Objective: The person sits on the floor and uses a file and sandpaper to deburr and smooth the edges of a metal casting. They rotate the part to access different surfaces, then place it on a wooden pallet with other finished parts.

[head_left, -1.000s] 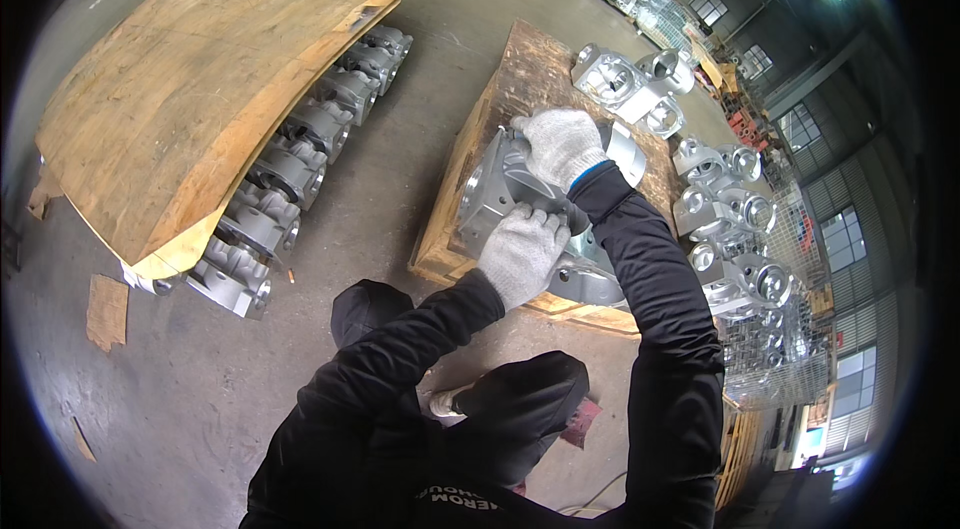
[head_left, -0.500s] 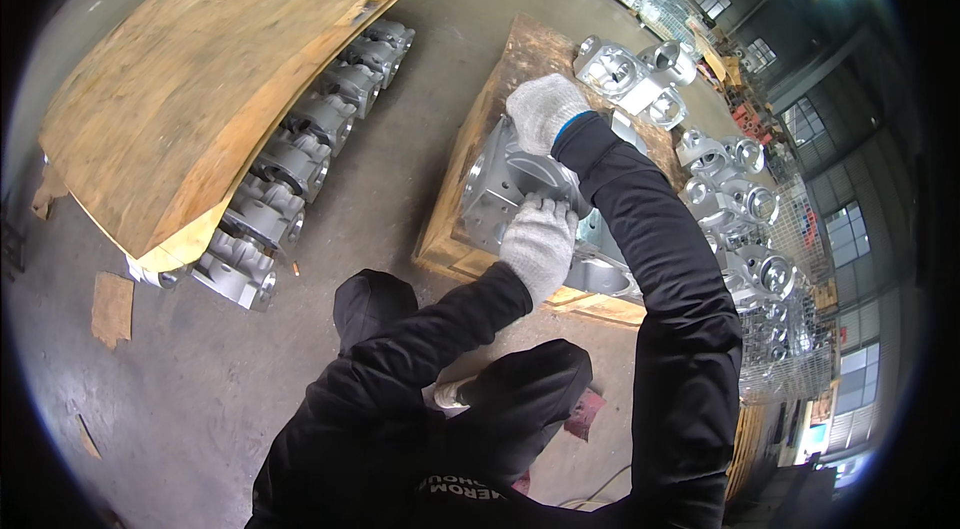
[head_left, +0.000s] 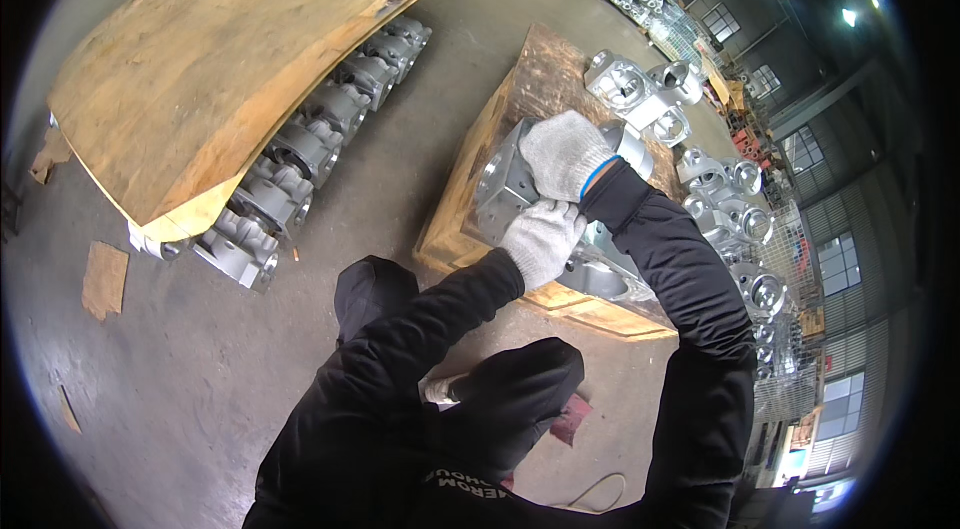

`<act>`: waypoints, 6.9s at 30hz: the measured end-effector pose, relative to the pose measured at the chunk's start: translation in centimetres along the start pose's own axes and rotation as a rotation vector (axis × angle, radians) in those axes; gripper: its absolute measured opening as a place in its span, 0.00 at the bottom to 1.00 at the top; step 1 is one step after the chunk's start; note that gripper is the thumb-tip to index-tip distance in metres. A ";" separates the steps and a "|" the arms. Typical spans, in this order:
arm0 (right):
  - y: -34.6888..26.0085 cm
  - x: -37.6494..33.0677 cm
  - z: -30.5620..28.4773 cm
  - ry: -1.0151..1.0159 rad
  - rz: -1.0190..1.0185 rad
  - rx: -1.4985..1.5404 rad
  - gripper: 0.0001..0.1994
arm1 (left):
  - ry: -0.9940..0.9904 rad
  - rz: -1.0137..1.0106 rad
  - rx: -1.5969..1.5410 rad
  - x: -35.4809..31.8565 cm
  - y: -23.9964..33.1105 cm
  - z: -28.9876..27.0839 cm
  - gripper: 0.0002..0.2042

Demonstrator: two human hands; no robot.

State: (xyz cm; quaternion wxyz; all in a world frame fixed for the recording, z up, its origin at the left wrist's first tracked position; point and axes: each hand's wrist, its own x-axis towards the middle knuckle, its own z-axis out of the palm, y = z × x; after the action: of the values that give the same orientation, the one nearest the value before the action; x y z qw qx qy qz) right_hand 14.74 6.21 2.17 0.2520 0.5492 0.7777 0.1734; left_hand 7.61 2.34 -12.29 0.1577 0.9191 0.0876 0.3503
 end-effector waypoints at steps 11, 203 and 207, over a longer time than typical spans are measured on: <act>-3.8 -2.6 -2.8 -0.050 -0.044 0.015 0.08 | 0.125 -0.067 -0.059 -1.2 -0.3 2.7 0.12; -14.2 -30.5 21.2 0.498 1.195 0.517 0.15 | -0.041 -0.258 -0.134 23.4 -3.9 -5.0 0.30; -13.6 -30.6 23.1 0.542 1.251 0.500 0.13 | -0.028 -0.203 -0.298 23.3 -4.0 -4.8 0.21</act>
State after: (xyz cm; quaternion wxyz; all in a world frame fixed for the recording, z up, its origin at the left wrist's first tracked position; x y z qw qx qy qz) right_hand 26.05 -27.40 -17.91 -0.2290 0.8702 0.3693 0.2321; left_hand 21.46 13.55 4.02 0.3280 0.8768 0.1247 0.3288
